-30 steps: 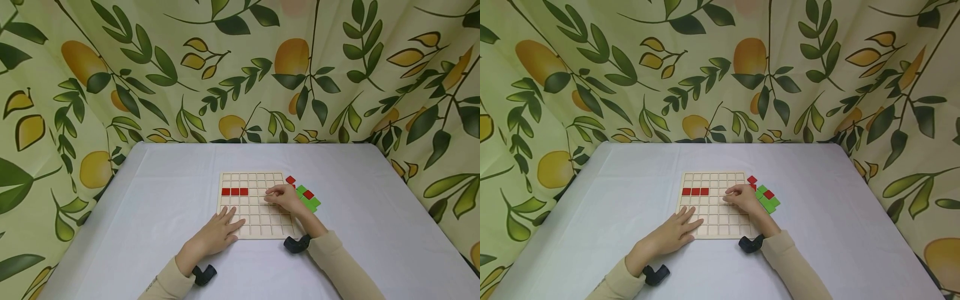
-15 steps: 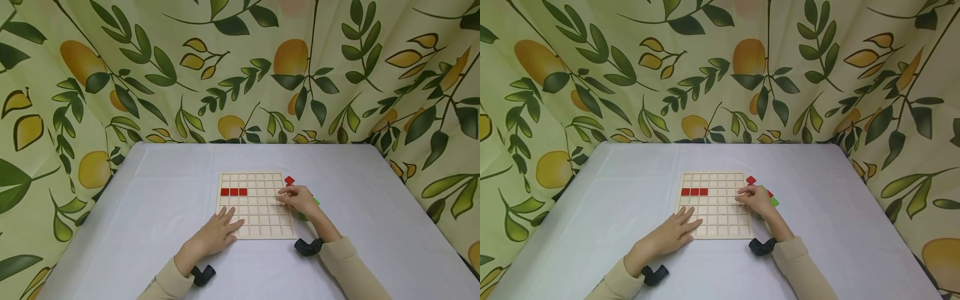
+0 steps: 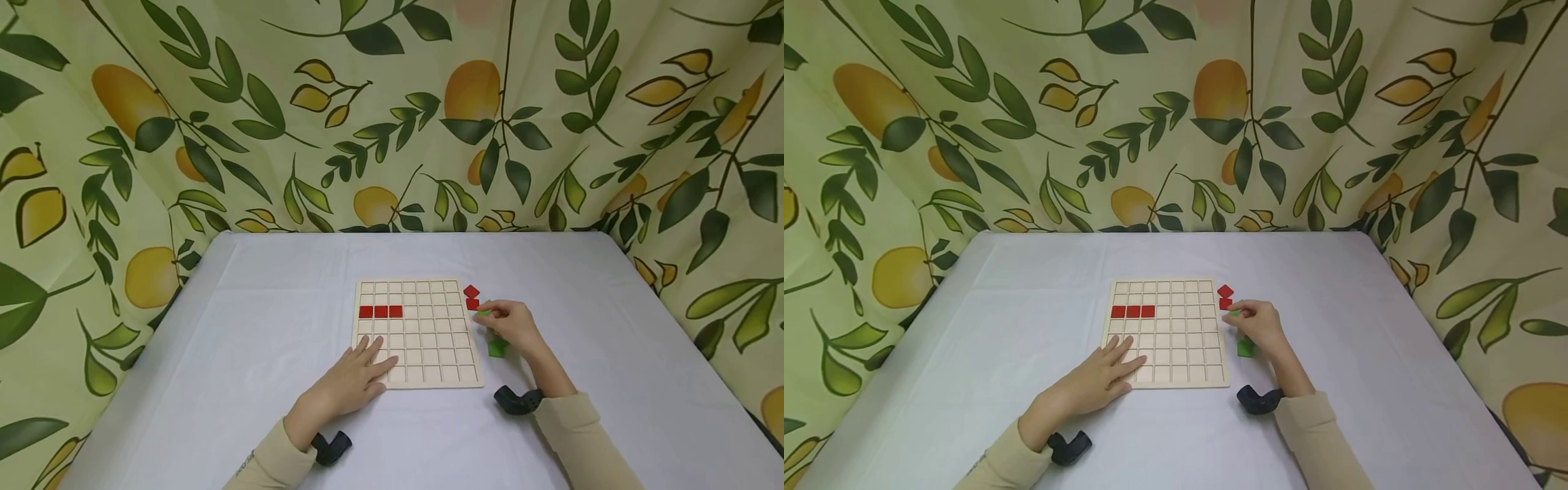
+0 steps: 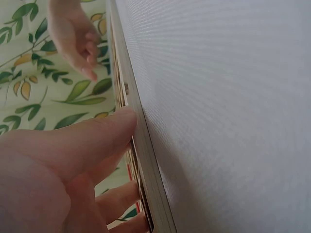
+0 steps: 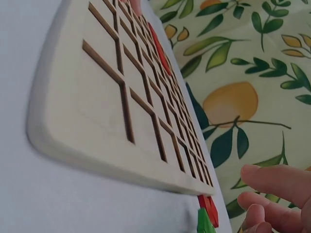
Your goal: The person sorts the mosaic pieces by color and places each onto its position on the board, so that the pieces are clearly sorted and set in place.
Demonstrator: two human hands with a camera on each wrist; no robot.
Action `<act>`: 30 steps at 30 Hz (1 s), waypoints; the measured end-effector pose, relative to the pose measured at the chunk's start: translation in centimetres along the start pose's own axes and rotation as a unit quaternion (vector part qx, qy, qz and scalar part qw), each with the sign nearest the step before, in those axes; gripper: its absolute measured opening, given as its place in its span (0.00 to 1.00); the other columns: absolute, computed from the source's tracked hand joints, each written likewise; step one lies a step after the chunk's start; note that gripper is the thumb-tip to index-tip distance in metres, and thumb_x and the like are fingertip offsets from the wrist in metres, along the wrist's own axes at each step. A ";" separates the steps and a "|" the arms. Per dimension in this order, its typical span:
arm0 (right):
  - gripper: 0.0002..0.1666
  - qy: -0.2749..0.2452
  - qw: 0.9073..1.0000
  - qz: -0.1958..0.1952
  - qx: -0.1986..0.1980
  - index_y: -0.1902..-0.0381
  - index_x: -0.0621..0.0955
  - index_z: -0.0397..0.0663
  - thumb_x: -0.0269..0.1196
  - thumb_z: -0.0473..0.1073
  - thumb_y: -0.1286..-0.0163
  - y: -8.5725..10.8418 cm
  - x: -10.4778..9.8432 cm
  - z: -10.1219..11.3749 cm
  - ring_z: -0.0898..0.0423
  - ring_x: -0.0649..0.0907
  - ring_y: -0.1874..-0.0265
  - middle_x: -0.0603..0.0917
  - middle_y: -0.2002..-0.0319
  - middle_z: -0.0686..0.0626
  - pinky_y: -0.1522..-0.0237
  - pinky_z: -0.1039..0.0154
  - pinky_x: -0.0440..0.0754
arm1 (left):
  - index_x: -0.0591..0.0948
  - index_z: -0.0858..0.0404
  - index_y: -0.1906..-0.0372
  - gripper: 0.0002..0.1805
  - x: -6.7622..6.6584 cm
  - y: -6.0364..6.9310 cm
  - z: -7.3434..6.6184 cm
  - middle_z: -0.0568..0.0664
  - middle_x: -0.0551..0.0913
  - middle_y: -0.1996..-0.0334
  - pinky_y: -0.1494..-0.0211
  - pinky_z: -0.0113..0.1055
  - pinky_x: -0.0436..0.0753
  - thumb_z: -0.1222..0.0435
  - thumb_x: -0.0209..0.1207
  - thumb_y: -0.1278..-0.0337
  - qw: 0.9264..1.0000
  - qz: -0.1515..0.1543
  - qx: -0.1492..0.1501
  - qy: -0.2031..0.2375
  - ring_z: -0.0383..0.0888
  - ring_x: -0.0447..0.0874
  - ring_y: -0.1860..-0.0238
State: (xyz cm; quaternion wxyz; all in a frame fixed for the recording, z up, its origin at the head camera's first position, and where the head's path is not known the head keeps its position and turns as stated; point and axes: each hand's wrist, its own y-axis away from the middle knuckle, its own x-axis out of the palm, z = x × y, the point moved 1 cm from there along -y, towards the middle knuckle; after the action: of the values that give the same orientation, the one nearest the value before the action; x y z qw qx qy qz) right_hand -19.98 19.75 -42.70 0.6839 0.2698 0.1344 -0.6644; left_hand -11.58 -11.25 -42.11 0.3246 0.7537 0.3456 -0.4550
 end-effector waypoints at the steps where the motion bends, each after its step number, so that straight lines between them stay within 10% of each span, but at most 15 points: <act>1: 0.21 0.005 1.000 -0.009 0.000 0.51 0.82 0.34 0.67 0.43 0.38 -0.1 -0.2 -0.1 0.62 0.68 0.82 0.69 0.82 0.58 0.79 0.70 0.67 | 0.69 0.52 0.30 0.26 0.0 0.0 0.0 0.61 0.57 0.25 0.25 0.59 0.60 0.58 0.53 0.32 1.000 0.000 0.000 0.001 0.64 0.50 0.23; 30: 0.22 0.070 0.995 -0.065 0.009 0.53 0.82 0.31 0.69 0.41 0.41 -1.1 -2.7 -3.4 0.57 0.68 0.72 0.69 0.81 0.55 0.73 0.68 0.63 | 0.69 0.53 0.31 0.26 0.0 0.1 0.1 0.62 0.58 0.25 0.25 0.61 0.60 0.59 0.53 0.32 1.000 -0.006 0.007 0.002 0.65 0.51 0.24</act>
State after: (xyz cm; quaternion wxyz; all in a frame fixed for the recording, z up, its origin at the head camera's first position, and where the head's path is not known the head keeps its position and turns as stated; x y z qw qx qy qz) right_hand -20.72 23.91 -44.28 0.6260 0.3124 0.1935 -0.6878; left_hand -11.54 -11.35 -42.15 0.3159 0.7545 0.3479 -0.4581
